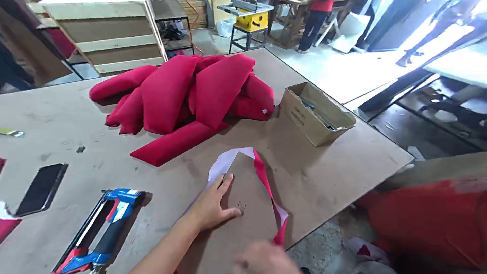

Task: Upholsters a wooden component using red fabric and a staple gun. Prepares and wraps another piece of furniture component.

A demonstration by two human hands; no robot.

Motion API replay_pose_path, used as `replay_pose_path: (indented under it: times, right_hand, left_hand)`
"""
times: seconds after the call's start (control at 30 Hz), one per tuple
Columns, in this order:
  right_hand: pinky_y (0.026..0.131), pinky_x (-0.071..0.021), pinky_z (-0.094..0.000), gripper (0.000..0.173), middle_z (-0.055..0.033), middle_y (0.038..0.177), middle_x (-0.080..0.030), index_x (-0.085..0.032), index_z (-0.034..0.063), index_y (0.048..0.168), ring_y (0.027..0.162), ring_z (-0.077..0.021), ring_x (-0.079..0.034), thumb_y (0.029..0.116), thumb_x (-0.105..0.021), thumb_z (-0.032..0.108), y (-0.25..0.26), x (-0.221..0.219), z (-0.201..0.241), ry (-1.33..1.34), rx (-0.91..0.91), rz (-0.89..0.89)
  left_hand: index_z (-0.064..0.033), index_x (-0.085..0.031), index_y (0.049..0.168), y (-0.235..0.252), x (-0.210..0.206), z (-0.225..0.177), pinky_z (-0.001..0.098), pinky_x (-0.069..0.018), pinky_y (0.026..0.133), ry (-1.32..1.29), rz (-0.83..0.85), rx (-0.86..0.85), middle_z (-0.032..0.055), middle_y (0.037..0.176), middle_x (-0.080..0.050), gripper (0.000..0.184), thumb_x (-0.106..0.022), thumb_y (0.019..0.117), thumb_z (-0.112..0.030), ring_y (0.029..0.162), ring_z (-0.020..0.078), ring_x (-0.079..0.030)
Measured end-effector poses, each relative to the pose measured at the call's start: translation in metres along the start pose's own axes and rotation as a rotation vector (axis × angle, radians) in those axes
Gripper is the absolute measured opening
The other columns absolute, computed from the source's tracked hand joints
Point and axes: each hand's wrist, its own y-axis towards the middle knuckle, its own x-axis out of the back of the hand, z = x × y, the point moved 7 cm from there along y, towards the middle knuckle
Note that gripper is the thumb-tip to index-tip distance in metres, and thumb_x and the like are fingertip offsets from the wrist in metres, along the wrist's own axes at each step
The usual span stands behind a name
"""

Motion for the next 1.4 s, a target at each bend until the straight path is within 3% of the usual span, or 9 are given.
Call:
replay_pose_path:
  times: [0.1, 0.27, 0.37, 0.47, 0.67, 0.83, 0.97, 1.23, 1.4]
  right_hand:
    - [0.099, -0.0562, -0.0458, 0.036, -0.0009, 0.127, -0.071, -0.068, 0.0204, 0.132, 0.120, -0.0199, -0.066, 0.1042, -0.051, 0.036, 0.028, 0.063, -0.077, -0.273, -0.154, -0.202]
    - [0.121, -0.0360, -0.0452, 0.044, 0.0011, 0.156, -0.051, -0.058, 0.0171, 0.146, 0.148, -0.0172, -0.042, 0.1067, -0.040, 0.026, 0.109, 0.067, -0.132, -0.474, -0.080, -0.043]
    - [0.124, -0.0299, -0.0481, 0.049, 0.0010, 0.160, -0.047, -0.051, 0.0157, 0.152, 0.150, -0.0176, -0.040, 0.1046, -0.039, 0.020, 0.130, 0.065, -0.150, -0.491, -0.083, 0.041]
    - [0.124, -0.0223, -0.0585, 0.045, 0.0042, 0.153, -0.055, -0.060, 0.0185, 0.145, 0.145, -0.0200, -0.046, 0.1037, -0.043, 0.018, 0.149, 0.071, -0.168, -0.418, -0.072, 0.182]
    - [0.097, -0.0533, -0.0572, 0.034, -0.0089, 0.115, -0.073, -0.073, 0.0229, 0.126, 0.114, -0.0298, -0.067, 0.1066, -0.048, 0.033, 0.226, 0.095, -0.201, -0.356, -0.049, 0.594]
    - [0.092, -0.0538, -0.0609, 0.040, -0.0215, 0.114, -0.069, -0.069, -0.0018, 0.111, 0.110, -0.0382, -0.066, 0.0954, -0.070, 0.035, 0.280, 0.082, -0.211, -0.334, -0.137, 0.625]
    - [0.083, -0.0536, -0.0632, 0.031, -0.0225, 0.105, -0.069, -0.071, -0.0021, 0.093, 0.103, -0.0397, -0.067, 0.0968, -0.066, 0.029, 0.284, 0.071, -0.198, -0.410, -0.104, 0.841]
    - [0.091, -0.0581, -0.0433, 0.022, -0.0077, 0.099, -0.072, -0.074, 0.0078, 0.100, 0.103, -0.0235, -0.069, 0.1031, -0.055, 0.018, 0.219, 0.072, -0.194, -0.244, 0.202, 0.305]
    - [0.086, -0.0594, -0.0402, 0.038, -0.0059, 0.101, -0.075, -0.071, 0.0125, 0.129, 0.099, -0.0216, -0.072, 0.1059, -0.044, 0.025, 0.174, 0.063, -0.185, -0.363, 0.018, 0.093]
  left_hand:
    - [-0.0261, -0.025, 0.165, -0.008, -0.008, -0.019, 0.0470, -0.0358, 0.122, 0.129, 0.047, -0.035, 0.0037, 0.171, -0.020, 0.108, -0.053, 0.0804, -0.088, 0.154, 0.0196, -0.030]
    - [-0.0144, -0.043, 0.157, 0.007, -0.006, -0.081, 0.0620, -0.0167, 0.125, 0.292, -0.138, 0.049, 0.0030, 0.169, -0.030, 0.083, -0.050, 0.0945, -0.069, 0.158, 0.0258, -0.020]
    - [-0.0190, -0.041, 0.159, 0.044, -0.015, -0.077, 0.0620, -0.0260, 0.122, 0.311, -0.181, 0.139, -0.0046, 0.168, -0.032, 0.065, -0.036, 0.1049, -0.055, 0.156, 0.0261, -0.026]
    - [-0.0231, -0.036, 0.161, 0.068, -0.014, -0.067, 0.0537, -0.0459, 0.107, 0.223, 0.007, 0.254, -0.0084, 0.168, -0.030, 0.067, -0.028, 0.1054, -0.059, 0.144, 0.0267, -0.044]
    - [-0.0202, -0.030, 0.163, 0.086, 0.000, -0.064, 0.0528, -0.0441, 0.109, 0.192, 0.306, 0.358, -0.0044, 0.169, -0.028, 0.067, -0.028, 0.1072, -0.057, 0.140, 0.0297, -0.047]
    - [-0.0243, -0.028, 0.164, 0.091, 0.002, -0.065, 0.0531, -0.0419, 0.111, 0.166, 0.350, 0.424, -0.0067, 0.169, -0.027, 0.065, -0.029, 0.1073, -0.056, 0.143, 0.0284, -0.044]
    - [-0.0276, -0.026, 0.165, 0.092, 0.004, -0.064, 0.0529, -0.0409, 0.112, 0.164, 0.367, 0.448, -0.0092, 0.169, -0.027, 0.063, -0.030, 0.1077, -0.054, 0.145, 0.0271, -0.043]
    - [-0.0310, -0.029, 0.163, 0.083, -0.008, -0.059, 0.0524, -0.0421, 0.109, 0.201, 0.206, 0.415, -0.0133, 0.168, -0.029, 0.065, -0.019, 0.1063, -0.060, 0.144, 0.0229, -0.043]
    - [-0.0249, -0.065, 0.140, 0.065, -0.016, -0.053, 0.0505, -0.0497, 0.104, 0.317, -0.371, 0.291, -0.0039, 0.145, -0.061, 0.050, -0.037, 0.1058, -0.047, 0.132, 0.0214, -0.058]
